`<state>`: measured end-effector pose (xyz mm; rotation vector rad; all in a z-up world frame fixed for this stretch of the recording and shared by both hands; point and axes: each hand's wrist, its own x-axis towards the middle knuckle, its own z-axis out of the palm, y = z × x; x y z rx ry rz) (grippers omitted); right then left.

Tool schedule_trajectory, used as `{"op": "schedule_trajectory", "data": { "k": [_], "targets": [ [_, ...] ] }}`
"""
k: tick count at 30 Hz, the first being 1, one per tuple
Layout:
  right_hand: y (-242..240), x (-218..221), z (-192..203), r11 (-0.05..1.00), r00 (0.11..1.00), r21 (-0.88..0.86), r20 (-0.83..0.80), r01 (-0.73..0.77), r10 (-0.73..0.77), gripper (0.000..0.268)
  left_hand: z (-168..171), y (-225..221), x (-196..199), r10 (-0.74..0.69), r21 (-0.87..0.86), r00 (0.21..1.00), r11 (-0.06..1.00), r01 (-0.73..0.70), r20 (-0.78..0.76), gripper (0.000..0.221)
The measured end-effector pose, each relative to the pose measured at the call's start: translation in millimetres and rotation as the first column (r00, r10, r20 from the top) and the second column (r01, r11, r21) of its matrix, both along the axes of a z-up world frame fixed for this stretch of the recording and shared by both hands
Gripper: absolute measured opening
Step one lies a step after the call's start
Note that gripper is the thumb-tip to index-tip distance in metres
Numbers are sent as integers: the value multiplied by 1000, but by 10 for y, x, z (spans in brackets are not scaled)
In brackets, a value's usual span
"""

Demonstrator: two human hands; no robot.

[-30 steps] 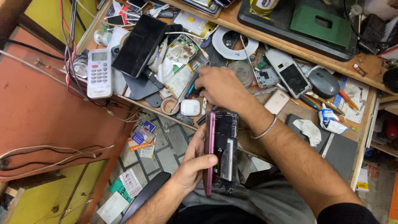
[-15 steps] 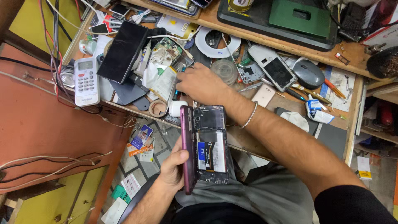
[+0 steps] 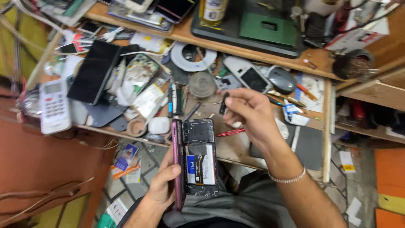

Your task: The person disassembles a purple smartphone, removes the back cover, and uses a red screwdriver to unscrew internal components. They then reassemble the device by reconnecting the battery and securing the back cover.

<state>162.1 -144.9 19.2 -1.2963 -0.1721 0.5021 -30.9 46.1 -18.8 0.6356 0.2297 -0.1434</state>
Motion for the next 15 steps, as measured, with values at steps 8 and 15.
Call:
{"op": "schedule_trajectory", "data": {
  "k": [8, 15],
  "targets": [
    [-745, -1182, 948, 929, 971, 333, 118, 161, -210, 16, 231, -297, 200, -125, -6, 983, 992, 126, 131, 114],
    [-687, -1245, 1067, 893, 609, -232, 791, 385, -57, 24, 406, -409, 188, -134, 71, 977, 990, 124, 167, 120]
  ]
}}
